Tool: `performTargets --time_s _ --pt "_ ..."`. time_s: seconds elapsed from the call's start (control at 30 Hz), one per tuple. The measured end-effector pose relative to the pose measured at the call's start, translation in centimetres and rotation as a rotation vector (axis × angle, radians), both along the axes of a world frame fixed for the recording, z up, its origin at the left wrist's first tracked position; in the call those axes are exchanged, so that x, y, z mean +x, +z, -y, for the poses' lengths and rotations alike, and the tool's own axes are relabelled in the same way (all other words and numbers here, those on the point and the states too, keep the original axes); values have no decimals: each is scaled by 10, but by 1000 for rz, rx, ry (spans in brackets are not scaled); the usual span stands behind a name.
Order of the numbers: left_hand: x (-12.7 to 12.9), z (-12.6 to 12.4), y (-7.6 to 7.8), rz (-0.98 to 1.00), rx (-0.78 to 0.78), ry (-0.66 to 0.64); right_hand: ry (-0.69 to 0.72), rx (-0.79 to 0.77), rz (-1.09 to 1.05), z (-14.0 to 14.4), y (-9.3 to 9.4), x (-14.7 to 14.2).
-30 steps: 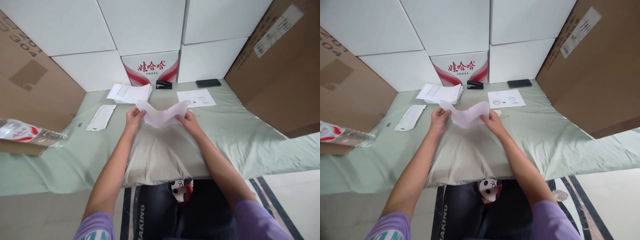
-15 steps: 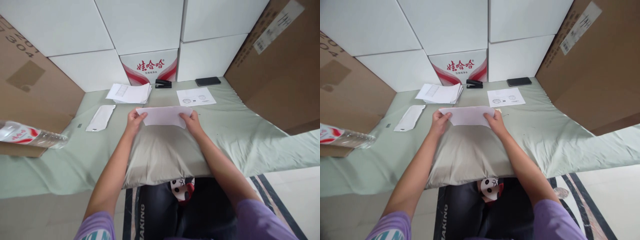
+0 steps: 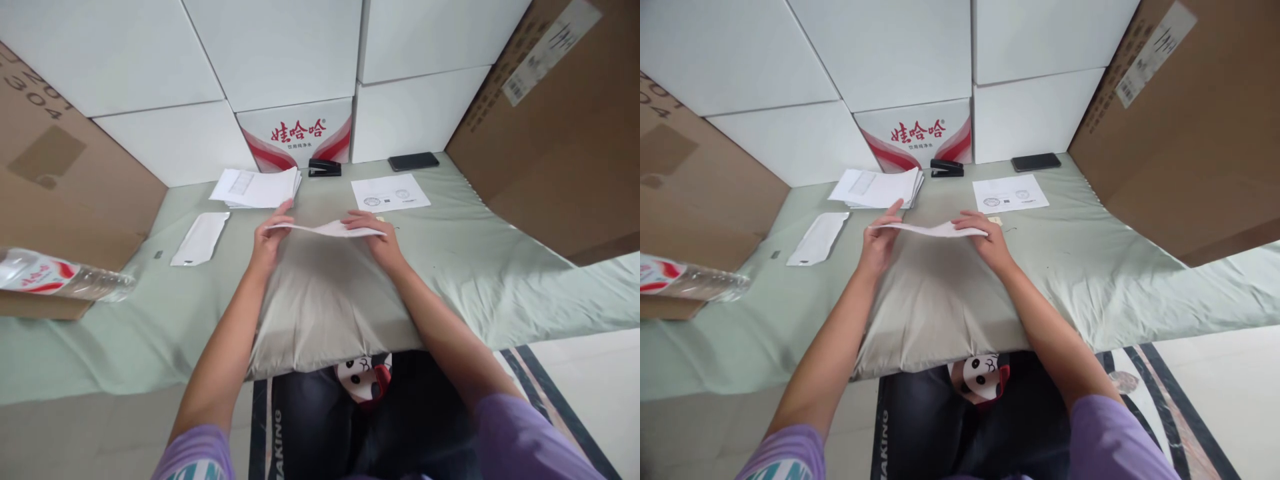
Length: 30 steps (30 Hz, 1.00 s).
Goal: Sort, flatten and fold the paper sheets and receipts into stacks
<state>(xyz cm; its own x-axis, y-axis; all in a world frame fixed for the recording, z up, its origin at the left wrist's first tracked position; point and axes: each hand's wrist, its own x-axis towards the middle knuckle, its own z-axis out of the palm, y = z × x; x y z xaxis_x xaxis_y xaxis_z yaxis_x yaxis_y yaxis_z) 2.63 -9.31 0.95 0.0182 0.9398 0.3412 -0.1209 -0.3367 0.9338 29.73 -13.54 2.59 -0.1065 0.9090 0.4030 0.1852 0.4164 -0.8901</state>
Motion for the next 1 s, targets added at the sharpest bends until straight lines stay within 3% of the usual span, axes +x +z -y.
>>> performTargets --time_s 0.07,0.13,0.23,0.33,0.43,0.57,0.63,0.77,1.0 --pt "-4 -3 3 75 -125 -39 68 76 37 3 3 1" --pt "-9 -5 5 126 -365 -132 132 115 94 4 3 0" --pt "-15 -5 3 76 -625 -204 187 124 182 5 -2 -4" --pt "-15 -3 1 4 -629 -162 89 70 165 5 -4 -8" --pt "-14 -2 -1 -38 -609 -158 -58 -78 -51 1 -3 -7" --pt "-13 -3 -3 -88 -597 -180 -32 -362 -260 -7 -6 3" --pt "-14 -4 -4 -110 -588 -180 -3 -437 -196 -10 -9 7" --pt "-21 -5 -3 -202 -582 -203 -40 -403 30 -9 -14 8" --pt "-41 -5 0 -495 -635 -503 -207 -338 451 -7 -17 6"
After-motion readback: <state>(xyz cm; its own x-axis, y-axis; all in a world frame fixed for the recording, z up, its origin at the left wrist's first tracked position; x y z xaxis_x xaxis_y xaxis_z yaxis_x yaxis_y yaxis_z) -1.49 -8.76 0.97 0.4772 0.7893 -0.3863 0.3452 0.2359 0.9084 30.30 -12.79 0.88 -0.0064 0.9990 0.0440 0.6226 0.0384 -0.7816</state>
